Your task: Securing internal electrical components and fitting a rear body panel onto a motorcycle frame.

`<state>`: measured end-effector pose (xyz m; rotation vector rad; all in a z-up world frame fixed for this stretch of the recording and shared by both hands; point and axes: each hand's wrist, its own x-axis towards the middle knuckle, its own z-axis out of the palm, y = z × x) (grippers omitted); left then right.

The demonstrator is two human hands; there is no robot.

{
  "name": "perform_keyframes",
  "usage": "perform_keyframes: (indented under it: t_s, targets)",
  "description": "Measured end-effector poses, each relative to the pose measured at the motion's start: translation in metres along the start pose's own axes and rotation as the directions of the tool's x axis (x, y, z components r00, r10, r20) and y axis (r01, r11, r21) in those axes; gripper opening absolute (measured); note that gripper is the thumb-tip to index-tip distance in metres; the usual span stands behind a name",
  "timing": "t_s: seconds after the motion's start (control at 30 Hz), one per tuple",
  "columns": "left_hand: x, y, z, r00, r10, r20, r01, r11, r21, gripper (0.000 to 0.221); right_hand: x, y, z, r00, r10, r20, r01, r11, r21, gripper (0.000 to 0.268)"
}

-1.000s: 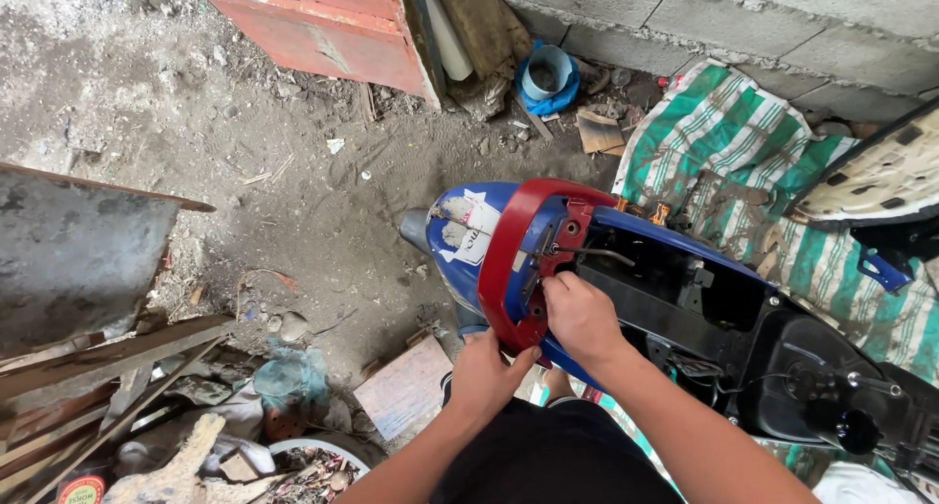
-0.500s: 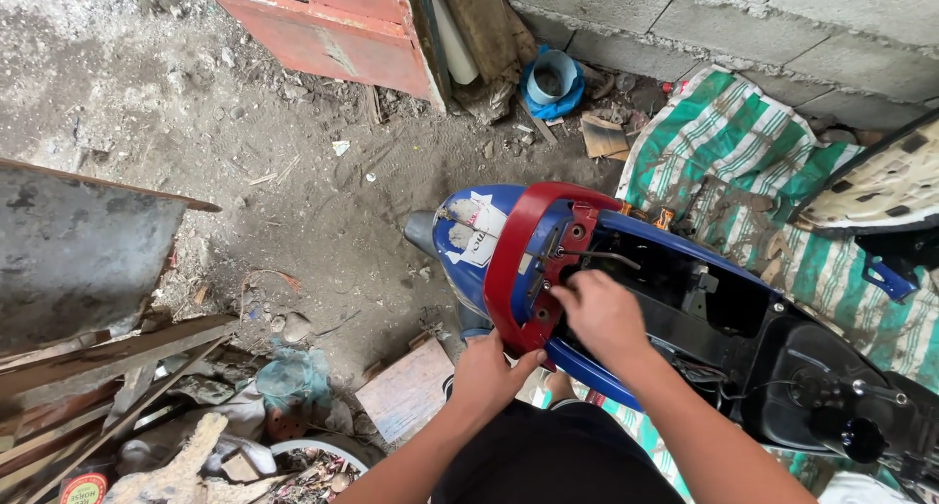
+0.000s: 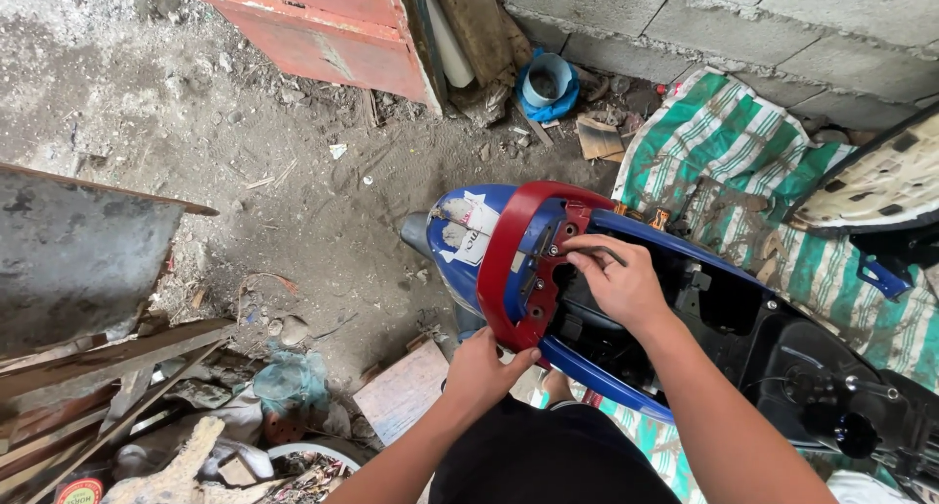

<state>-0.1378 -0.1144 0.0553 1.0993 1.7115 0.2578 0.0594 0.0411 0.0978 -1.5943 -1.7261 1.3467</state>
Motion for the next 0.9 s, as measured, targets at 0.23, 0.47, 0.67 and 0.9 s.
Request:
perform_keyframes:
  t_s: [0.23,0.47,0.67,0.9]
  targets:
    - [0.003,-0.002,0.001,1.0,-0.009,0.005,0.009,1.0,0.01,0.053,-0.035,-0.014,-0.005,0.994,0.048,-0.102,-0.039,0.996,0.085,0.018]
    - [0.004,-0.004,0.004,1.0,0.029,-0.01,-0.028,1.0,0.013,0.051,-0.042,0.023,0.023,0.99,-0.09,-0.108,0.103,0.988,0.118,0.014]
    - [0.006,-0.008,0.006,1.0,0.028,-0.01,-0.028,0.999,0.021,0.053,-0.039,0.034,0.028,0.955,-0.284,-0.089,0.293,0.951,0.101,0.014]
    - [0.005,-0.006,0.005,0.998,0.056,-0.014,-0.055,0.998,0.028,0.052,-0.037,0.039,0.032,0.846,-0.533,-0.006,0.526,0.837,-0.154,0.018]
